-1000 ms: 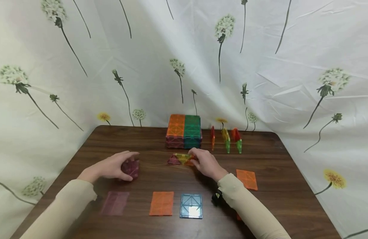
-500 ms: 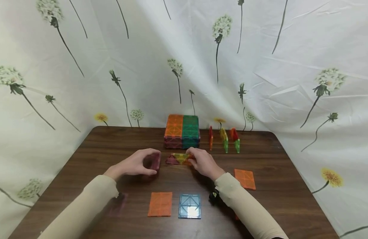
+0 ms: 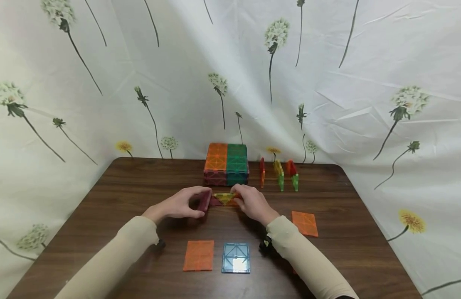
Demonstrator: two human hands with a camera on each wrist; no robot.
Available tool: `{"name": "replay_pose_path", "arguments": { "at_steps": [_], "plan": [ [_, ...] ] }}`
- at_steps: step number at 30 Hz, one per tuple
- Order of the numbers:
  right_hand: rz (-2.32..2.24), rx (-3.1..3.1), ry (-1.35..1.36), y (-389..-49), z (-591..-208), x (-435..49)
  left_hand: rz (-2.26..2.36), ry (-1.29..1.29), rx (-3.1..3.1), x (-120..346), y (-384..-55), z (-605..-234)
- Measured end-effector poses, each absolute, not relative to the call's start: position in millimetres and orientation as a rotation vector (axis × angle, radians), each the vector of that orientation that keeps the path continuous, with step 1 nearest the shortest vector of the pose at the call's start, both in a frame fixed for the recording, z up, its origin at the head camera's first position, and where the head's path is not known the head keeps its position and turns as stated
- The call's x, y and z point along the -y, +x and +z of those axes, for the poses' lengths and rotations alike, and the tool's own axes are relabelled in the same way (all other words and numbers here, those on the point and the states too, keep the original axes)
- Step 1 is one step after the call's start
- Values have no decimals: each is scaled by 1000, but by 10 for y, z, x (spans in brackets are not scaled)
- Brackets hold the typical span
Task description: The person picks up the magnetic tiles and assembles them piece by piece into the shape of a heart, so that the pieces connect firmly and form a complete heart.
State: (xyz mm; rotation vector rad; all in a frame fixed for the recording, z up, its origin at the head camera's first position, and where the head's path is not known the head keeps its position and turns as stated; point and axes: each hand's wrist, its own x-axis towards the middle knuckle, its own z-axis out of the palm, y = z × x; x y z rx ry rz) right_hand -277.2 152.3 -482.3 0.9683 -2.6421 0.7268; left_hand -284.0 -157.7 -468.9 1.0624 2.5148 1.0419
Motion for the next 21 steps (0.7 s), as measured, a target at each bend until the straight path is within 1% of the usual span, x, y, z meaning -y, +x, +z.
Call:
{"name": "replay_pose_path", "arguments": {
  "at_steps": [21],
  "plan": [
    [726, 2662, 950, -2763, -4825, -1495, 1130, 1054, -2441, 1622, -2771, -4693]
  ]
}}
